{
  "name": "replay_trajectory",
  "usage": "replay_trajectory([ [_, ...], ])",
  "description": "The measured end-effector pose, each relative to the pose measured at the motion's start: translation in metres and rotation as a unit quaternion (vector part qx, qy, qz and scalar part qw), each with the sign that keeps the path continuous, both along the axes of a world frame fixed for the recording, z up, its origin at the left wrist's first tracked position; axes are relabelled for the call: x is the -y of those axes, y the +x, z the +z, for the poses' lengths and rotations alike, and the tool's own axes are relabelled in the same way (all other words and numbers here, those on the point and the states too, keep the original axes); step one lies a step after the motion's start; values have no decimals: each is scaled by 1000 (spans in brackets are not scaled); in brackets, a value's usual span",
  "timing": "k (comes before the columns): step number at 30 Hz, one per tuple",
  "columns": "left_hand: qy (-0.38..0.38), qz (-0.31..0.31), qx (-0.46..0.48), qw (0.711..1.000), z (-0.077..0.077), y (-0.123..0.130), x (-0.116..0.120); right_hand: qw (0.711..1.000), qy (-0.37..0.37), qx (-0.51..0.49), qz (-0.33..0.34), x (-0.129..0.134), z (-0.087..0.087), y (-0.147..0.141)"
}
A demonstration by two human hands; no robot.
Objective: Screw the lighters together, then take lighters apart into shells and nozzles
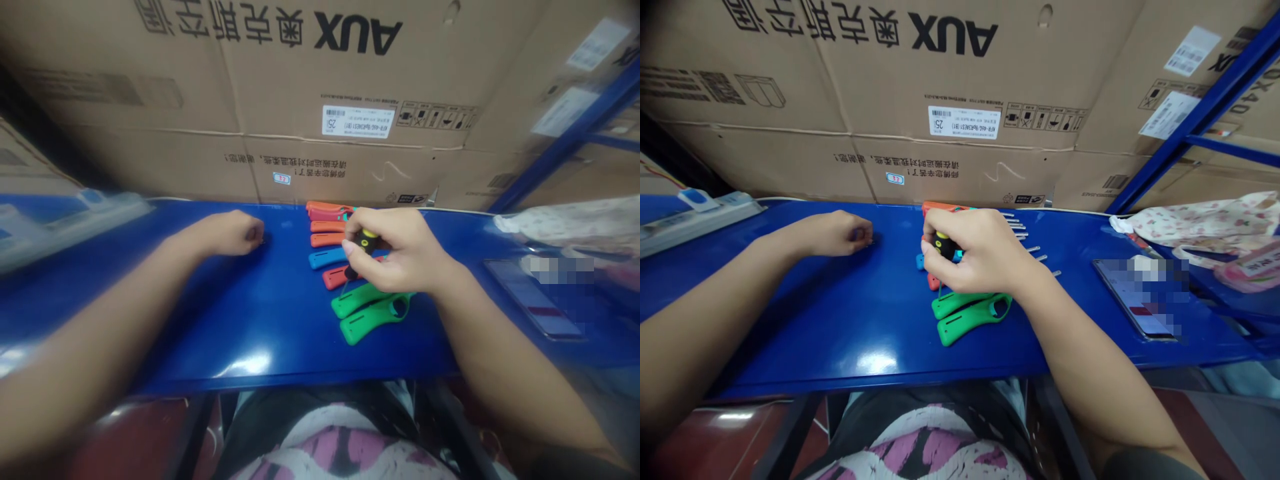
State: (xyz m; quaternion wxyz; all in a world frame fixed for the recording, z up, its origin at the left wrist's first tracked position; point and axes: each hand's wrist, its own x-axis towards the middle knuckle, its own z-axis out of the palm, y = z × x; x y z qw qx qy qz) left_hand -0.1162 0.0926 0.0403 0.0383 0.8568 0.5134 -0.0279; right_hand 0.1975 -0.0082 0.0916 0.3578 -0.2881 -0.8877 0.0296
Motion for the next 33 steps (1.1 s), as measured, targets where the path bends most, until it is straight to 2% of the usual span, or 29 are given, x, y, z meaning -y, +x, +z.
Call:
replay_trajectory([
  [3,4,2,-16,1000,3,-1,0,999,10,-28,20,0,0,1],
  [5,38,-2,-15,999,7,3,3,999,13,-28,31,0,0,1],
  [9,107,-77,70,989,16,28,25,1000,4,3,28,1,0,-1],
  [13,28,-210,187,959,13,70,64,1000,12,-1,13,1,-2,-2],
  [15,-9,-242,222,945,5,90,84,1000,14,-6,12,0,-3,-2],
  [19,-25,-232,238,943,-11,115,107,999,18,-18,26,-1,-4,-2],
  [26,-11,-182,247,952,-17,125,110,998,39,16,38,-3,-10,3],
  [33,-9,-164,276,947,-27,125,114,996,45,-72,-28,-2,-12,11],
])
